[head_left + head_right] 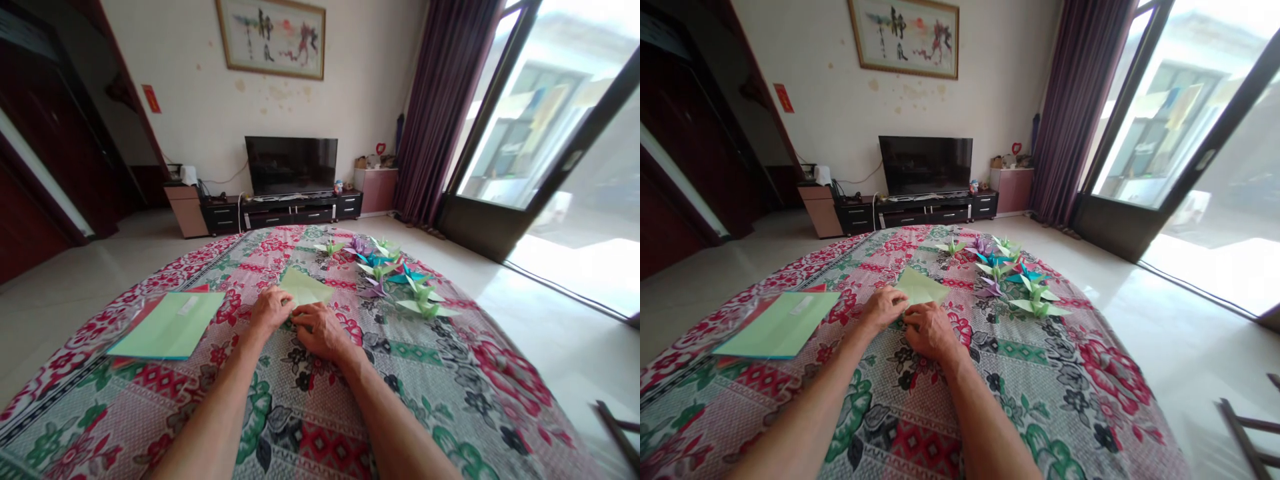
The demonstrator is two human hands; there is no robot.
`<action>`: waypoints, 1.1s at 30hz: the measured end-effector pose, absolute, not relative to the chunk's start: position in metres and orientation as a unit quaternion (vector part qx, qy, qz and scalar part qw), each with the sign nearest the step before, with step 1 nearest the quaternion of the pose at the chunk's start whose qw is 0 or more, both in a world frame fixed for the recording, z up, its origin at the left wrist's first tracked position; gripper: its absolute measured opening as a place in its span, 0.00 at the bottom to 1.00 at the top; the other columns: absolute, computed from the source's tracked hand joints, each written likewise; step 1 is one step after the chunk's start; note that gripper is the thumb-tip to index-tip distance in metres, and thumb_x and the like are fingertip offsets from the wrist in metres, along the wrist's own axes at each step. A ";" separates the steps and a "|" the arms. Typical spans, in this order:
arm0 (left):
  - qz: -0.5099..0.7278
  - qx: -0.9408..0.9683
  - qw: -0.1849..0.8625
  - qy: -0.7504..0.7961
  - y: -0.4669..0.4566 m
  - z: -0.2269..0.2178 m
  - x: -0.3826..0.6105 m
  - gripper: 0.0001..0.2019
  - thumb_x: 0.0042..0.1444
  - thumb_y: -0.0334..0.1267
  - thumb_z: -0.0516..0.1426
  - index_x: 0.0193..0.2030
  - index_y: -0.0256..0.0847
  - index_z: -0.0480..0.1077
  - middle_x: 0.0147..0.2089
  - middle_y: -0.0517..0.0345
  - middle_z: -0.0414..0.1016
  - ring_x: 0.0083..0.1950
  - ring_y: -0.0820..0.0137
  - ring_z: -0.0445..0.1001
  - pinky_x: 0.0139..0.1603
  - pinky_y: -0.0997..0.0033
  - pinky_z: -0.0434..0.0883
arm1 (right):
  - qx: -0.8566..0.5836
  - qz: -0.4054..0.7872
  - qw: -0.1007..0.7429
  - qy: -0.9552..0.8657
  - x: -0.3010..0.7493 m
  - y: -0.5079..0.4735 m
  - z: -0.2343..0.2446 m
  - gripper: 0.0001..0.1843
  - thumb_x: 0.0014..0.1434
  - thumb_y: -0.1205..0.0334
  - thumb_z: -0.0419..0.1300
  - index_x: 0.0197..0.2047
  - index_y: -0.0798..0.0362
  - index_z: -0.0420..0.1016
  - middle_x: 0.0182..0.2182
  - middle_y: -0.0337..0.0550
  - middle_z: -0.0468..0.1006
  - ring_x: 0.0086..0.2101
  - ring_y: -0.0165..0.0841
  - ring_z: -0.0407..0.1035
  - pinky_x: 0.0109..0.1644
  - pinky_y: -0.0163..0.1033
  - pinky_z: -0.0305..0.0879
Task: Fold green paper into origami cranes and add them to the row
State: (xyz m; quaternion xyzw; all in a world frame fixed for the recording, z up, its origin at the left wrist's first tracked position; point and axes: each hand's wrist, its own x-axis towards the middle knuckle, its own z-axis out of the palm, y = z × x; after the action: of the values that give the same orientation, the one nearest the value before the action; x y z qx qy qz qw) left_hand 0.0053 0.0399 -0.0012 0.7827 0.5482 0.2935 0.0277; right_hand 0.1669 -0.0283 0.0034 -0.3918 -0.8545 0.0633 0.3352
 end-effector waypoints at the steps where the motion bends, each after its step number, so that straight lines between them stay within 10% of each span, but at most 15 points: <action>1: 0.278 0.792 0.022 0.543 0.037 -0.002 0.007 0.09 0.51 0.36 0.56 0.36 0.41 0.76 0.36 0.53 0.75 0.41 0.67 0.71 0.46 0.69 0.66 | -0.390 0.068 0.337 -0.854 0.167 -0.029 0.004 0.11 0.51 0.72 0.54 0.30 0.51 0.77 0.38 0.41 0.78 0.38 0.30 0.70 0.48 0.37 0.59; 7: 0.267 0.791 0.018 0.550 0.026 -0.005 0.010 0.14 0.52 0.43 0.56 0.42 0.41 0.76 0.41 0.50 0.71 0.46 0.64 0.68 0.52 0.64 0.64 | -0.446 0.084 0.403 -0.795 0.176 -0.030 0.013 0.14 0.57 0.67 0.53 0.21 0.53 0.73 0.27 0.40 0.76 0.31 0.28 0.68 0.43 0.35 0.61; 11: 0.244 0.812 0.029 0.530 0.017 -0.002 0.010 0.23 0.47 0.53 0.59 0.47 0.44 0.73 0.49 0.51 0.69 0.49 0.61 0.67 0.53 0.61 0.64 | -0.558 -0.006 0.479 -0.678 0.187 -0.017 0.009 0.09 0.55 0.66 0.53 0.34 0.53 0.75 0.49 0.48 0.71 0.49 0.37 0.64 0.55 0.44 0.57; 20: 0.244 0.827 0.135 0.488 0.024 0.005 -0.003 0.21 0.47 0.35 0.59 0.51 0.41 0.71 0.61 0.51 0.63 0.59 0.64 0.65 0.59 0.66 0.62 | -0.588 0.087 0.454 -0.664 0.206 -0.005 -0.002 0.15 0.49 0.71 0.51 0.33 0.52 0.78 0.39 0.47 0.74 0.40 0.35 0.69 0.49 0.40 0.64; 33: 0.255 0.853 0.036 0.454 0.031 -0.007 -0.001 0.15 0.53 0.29 0.52 0.41 0.46 0.77 0.49 0.57 0.75 0.49 0.68 0.71 0.55 0.65 0.66 | -0.505 0.085 0.409 -0.755 0.211 -0.004 -0.005 0.22 0.45 0.78 0.49 0.39 0.52 0.78 0.56 0.48 0.65 0.52 0.37 0.63 0.57 0.48 0.59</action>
State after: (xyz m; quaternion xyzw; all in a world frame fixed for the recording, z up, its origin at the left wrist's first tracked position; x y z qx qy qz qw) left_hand -0.0013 0.0313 -0.0069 0.8530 0.4540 0.2547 0.0364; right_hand 0.2106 -0.0038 -0.0055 -0.5050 -0.7552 0.0850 0.4091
